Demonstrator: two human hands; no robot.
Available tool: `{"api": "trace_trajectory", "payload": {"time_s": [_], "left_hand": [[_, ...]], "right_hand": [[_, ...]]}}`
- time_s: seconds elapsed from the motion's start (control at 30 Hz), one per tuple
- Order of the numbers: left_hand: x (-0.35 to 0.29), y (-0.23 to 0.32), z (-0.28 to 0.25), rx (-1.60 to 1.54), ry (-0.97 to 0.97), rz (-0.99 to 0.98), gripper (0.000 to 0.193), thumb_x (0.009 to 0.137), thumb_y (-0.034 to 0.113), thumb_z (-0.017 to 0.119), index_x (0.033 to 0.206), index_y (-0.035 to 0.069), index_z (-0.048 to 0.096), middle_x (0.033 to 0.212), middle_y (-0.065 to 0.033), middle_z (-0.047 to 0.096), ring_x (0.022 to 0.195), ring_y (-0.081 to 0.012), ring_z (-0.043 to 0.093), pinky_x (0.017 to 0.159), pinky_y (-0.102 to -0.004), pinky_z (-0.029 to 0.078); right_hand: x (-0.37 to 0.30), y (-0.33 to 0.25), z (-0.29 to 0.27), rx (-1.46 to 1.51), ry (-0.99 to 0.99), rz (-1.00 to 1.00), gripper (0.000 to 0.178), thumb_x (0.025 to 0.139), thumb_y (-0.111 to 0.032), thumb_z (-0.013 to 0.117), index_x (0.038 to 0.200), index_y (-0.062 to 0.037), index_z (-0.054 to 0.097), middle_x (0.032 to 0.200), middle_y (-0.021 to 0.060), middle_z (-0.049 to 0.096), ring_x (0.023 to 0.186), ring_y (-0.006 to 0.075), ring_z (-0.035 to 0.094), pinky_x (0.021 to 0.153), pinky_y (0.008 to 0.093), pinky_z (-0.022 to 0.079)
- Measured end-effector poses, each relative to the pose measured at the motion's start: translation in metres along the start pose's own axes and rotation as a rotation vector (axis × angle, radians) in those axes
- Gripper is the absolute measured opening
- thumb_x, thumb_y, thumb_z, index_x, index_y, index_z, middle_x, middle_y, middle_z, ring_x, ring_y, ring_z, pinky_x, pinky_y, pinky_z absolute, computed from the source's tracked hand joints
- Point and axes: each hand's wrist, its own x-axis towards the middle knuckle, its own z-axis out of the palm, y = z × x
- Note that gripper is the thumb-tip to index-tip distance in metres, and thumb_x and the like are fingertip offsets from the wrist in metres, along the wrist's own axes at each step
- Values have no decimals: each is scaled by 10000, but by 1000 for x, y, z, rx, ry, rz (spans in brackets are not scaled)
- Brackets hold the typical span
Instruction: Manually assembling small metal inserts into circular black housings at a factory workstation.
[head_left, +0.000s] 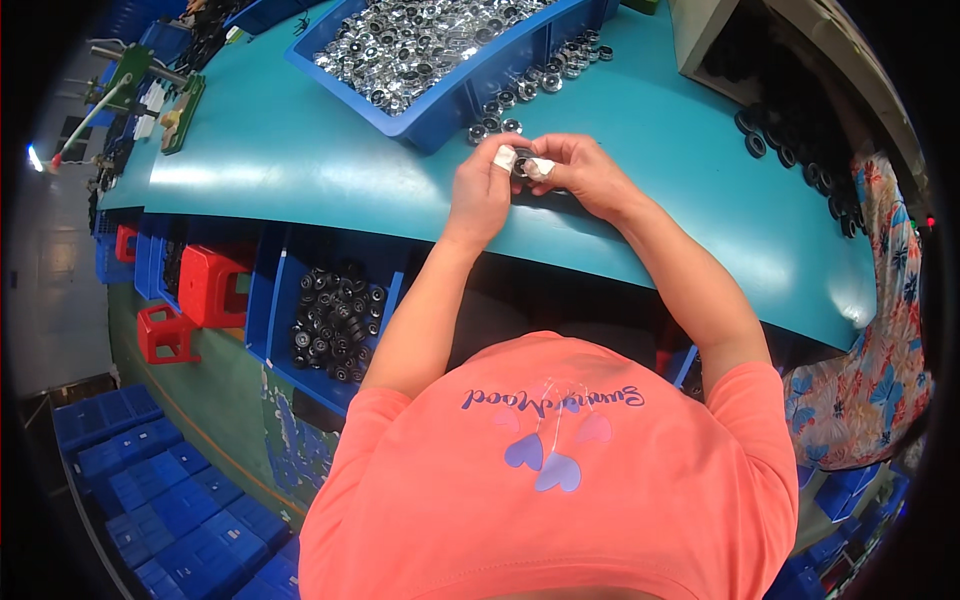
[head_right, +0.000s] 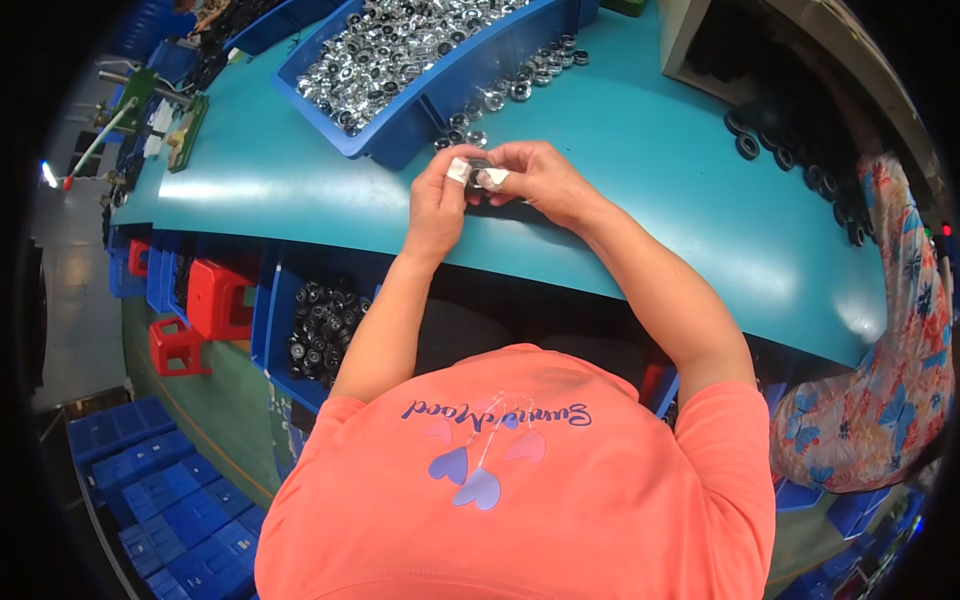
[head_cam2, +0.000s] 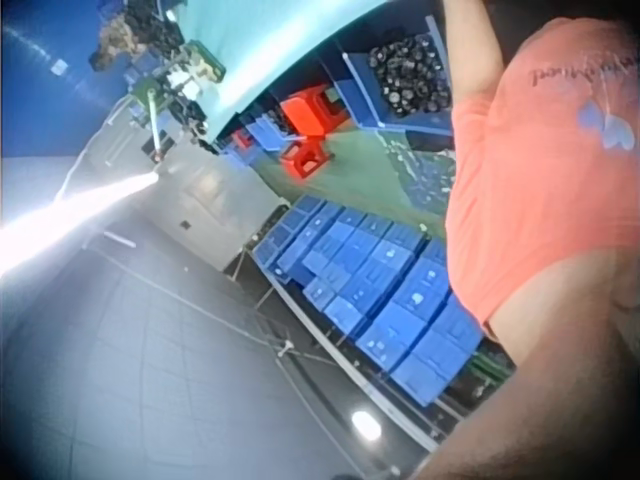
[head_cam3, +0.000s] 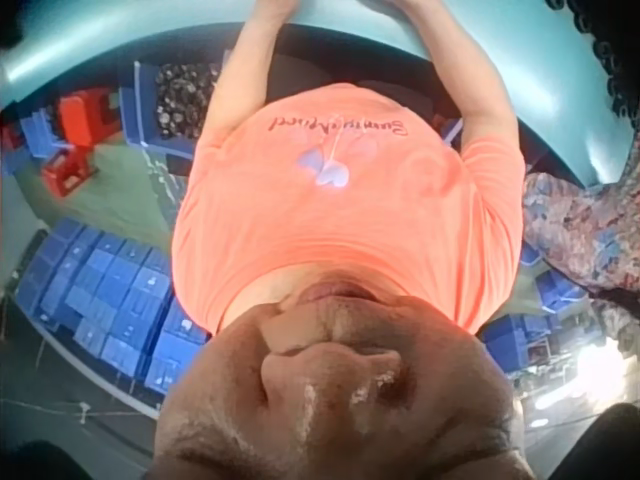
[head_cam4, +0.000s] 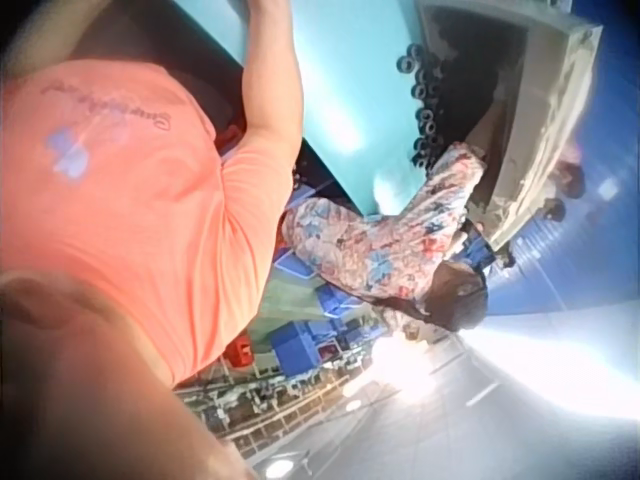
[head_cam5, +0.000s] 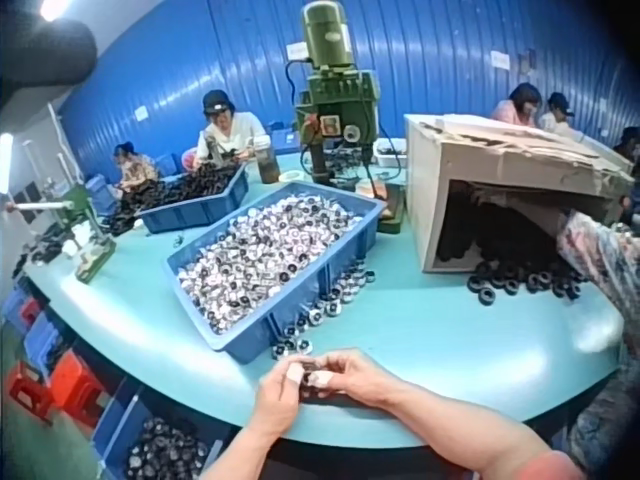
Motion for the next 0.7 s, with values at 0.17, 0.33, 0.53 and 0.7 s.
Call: {"api": "trace_trajectory", "payload": {"time_s": [0.17,0.33,0.53,0.7], "left_hand": [[0,3,2,77,7,62,240,1029,85,467,1199,54,634,923,-55,685,745,-118,623,676,-272,519],[-4,6,1,-39,-45,-24,300,1062,201,531,1316,56,598,1037,0,666,839,-76,588,718,-226,490],[-4,11,7,-150,-107,0,468,949,42,684,1393,31,536,1169,-34,654,1047,-129,635,909,-275,523],[-5,4,6,45,-87,62,492,915,-23,676,1385,20,537,1157,-48,664,1038,-138,648,905,-285,532]], "right_hand": [[0,1,-2,110,22,14,317,963,-194,688,1184,32,663,1038,94,713,892,140,675,808,260,553],[-5,-11,0,253,25,32,359,999,-190,640,1283,29,630,1112,100,696,906,134,680,819,248,569],[-1,3,-11,231,90,2,368,999,-238,646,1279,0,641,1085,64,694,819,100,642,793,238,559],[-5,-3,-2,36,116,5,380,976,-279,660,1251,-17,654,1037,47,696,794,94,625,746,245,524]]}}
